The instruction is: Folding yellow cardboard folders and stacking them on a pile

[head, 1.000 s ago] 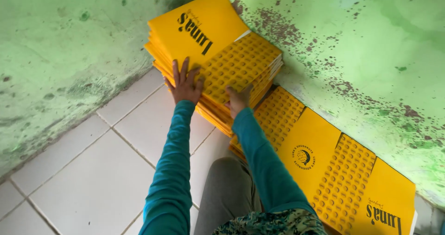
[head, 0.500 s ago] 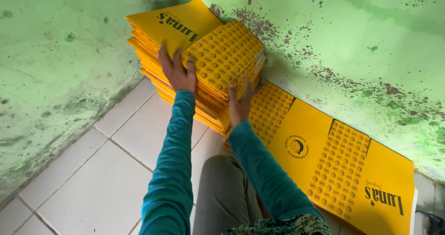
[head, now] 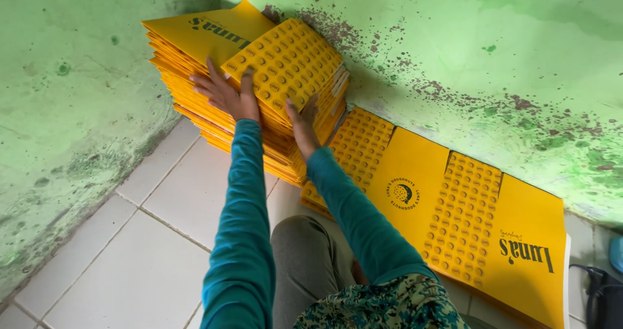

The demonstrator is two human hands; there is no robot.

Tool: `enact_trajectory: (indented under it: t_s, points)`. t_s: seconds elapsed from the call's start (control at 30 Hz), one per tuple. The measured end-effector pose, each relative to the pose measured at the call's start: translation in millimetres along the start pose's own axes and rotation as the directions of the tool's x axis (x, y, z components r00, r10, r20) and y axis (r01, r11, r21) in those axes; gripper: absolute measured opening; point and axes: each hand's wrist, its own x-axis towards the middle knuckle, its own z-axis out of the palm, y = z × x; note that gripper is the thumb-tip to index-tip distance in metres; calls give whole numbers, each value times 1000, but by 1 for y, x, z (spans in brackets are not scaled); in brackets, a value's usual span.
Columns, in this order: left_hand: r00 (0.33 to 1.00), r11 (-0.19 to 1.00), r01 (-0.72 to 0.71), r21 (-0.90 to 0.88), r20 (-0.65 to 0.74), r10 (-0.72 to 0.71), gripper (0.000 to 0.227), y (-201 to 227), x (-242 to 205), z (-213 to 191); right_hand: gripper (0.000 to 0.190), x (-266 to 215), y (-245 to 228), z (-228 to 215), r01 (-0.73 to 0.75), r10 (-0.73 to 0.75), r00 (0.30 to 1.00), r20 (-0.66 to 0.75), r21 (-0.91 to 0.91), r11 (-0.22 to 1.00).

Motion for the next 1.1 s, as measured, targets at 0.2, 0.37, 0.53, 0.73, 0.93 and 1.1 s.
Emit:
enact_trajectory:
  t_s: [0.2, 0.37, 0.53, 0.73, 0.93, 1.1]
  points:
    - [996, 999, 28, -29, -84, -30, 88, -19, -6, 6, 108, -15, -11, 7, -32, 31, 999, -33, -24, 999]
    - [997, 994, 79, -70, -13, -80, 86, 8, -11, -6, 109, -61, -45, -5, -30, 33, 999, -43, 60, 998]
    - [989, 989, 148, 23, -18, -148, 86, 21, -4, 0, 73, -89, 39, -91, 143, -171, 983, -70, -298, 944]
    - [999, 999, 46, -28, -23, -47, 86, 40, -6, 7, 71, -157, 234, -225, 3, 47, 999, 24, -917, 398]
    - [994, 987, -102, -121, 21, 105, 84, 94, -82, -26, 63, -205, 231, -236, 103, 34, 993, 111, -979, 177]
    - [907, 901, -405, -157, 51, 417, 86, 63, -256, -34, 59, -195, 243, -244, 62, 44, 997, 68, -990, 129]
